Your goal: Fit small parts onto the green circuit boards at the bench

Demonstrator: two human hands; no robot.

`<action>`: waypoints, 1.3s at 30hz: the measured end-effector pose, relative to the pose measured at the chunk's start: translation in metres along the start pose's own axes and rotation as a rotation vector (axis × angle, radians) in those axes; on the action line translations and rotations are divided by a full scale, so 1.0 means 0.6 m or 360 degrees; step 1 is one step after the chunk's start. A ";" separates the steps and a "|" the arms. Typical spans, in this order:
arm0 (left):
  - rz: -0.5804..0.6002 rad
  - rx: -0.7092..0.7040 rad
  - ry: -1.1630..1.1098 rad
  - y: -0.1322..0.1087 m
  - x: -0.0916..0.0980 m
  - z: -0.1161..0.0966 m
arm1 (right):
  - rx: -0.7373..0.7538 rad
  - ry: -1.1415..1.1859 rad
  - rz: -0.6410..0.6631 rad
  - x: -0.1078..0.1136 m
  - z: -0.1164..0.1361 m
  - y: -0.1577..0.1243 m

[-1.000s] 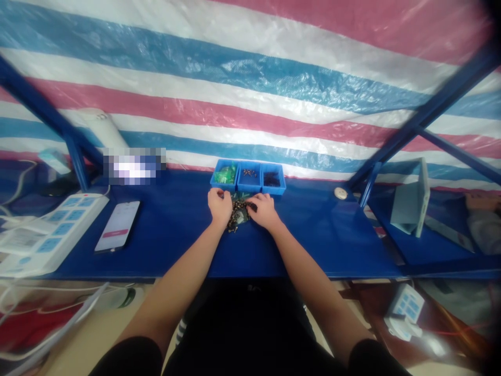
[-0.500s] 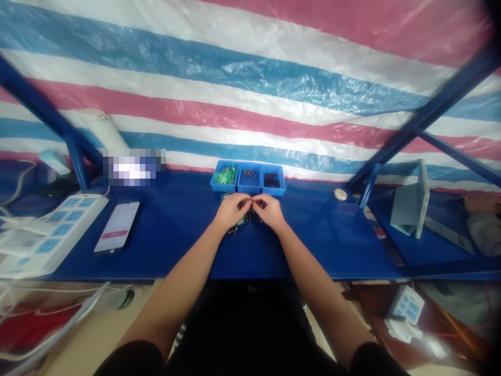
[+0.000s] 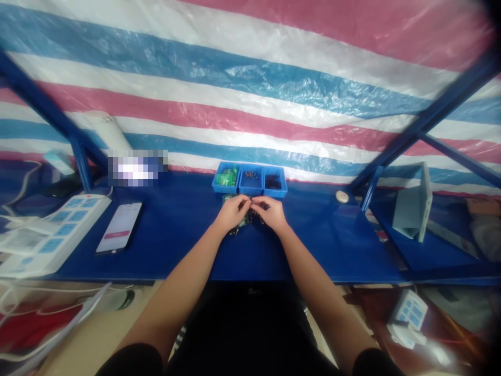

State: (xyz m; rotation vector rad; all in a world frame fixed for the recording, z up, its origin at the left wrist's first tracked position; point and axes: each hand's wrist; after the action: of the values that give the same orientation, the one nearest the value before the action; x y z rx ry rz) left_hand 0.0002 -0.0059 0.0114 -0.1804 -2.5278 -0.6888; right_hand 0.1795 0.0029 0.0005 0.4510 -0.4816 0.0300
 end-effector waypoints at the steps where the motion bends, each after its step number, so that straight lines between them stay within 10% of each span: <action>1: 0.0002 0.0003 0.0000 0.000 0.000 -0.001 | 0.0001 0.0013 -0.0001 0.000 0.000 0.000; 39: 0.0005 0.0042 -0.0020 0.000 0.000 0.001 | -0.0142 0.0315 0.0034 -0.011 0.000 -0.001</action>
State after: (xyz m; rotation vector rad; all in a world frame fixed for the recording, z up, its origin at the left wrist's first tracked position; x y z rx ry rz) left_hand 0.0002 -0.0058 0.0110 -0.1797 -2.5465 -0.6550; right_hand 0.1738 0.0029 -0.0029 0.3510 -0.2918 0.0729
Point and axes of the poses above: each hand's wrist, its own y-axis towards the middle knuckle, its own x-axis out of the back of the hand, z = x × y, and after that the axes turned 8 degrees about -y, right-handed
